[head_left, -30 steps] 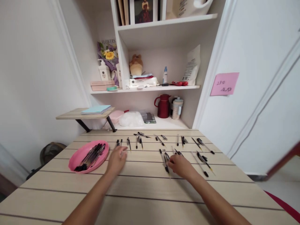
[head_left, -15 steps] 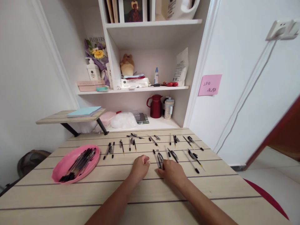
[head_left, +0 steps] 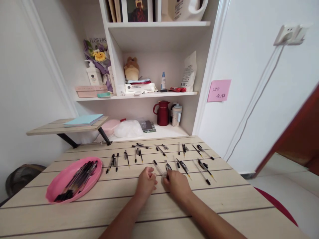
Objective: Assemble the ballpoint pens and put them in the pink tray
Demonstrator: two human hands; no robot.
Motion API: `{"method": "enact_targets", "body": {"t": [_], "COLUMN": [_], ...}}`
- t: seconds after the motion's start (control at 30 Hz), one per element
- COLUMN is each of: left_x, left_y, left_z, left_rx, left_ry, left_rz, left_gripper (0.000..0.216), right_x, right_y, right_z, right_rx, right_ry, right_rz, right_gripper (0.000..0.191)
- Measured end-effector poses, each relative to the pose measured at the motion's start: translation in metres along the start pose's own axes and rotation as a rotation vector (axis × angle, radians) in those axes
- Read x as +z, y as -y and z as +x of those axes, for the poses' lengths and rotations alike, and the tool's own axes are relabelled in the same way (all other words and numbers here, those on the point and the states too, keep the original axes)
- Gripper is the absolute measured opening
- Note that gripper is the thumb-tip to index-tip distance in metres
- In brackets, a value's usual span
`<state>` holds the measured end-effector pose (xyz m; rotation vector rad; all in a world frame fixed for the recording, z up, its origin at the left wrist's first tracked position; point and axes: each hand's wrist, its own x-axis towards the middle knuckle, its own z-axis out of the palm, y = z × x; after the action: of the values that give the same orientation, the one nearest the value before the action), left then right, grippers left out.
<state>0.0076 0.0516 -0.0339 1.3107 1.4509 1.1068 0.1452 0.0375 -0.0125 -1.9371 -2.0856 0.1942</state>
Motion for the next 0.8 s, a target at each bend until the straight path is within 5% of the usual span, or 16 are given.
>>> {"method": "enact_targets", "body": {"t": [0.1,0.23,0.33,0.47,0.63,0.8], "left_x": [-0.001,-0.006,-0.013,-0.019,-0.022,-0.022], "left_y": [-0.002,-0.007,-0.010,-0.010,-0.008,-0.006], "left_z": [-0.001,-0.006,-0.007,-0.003,0.000,-0.001], "left_rx": [-0.048,-0.105,-0.116,-0.139,-0.152,-0.098], "left_ry": [-0.025,0.213,0.254,0.203,0.206,0.251], "left_rz": [-0.162,-0.406,-0.540,-0.646,-0.695,-0.657], "left_gripper": [0.029,0.033,0.031,0.029,0.029,0.031], "right_x": [-0.003,-0.003,-0.006,-0.013,-0.011,-0.002], "right_y": [0.000,-0.002,-0.011,-0.027,-0.024,-0.016], "right_z": [0.001,0.002,0.006,0.010,0.002,-0.004], "right_rx": [-0.021,-0.164,-0.213,-0.094,0.008,0.008], "right_ry": [-0.026,-0.004,-0.030,-0.103,0.022,0.084], "right_rz": [0.220,0.504,0.580,0.369,0.022,-0.072], "right_gripper": [0.018,0.018,0.022,0.026,0.022,0.022]}}
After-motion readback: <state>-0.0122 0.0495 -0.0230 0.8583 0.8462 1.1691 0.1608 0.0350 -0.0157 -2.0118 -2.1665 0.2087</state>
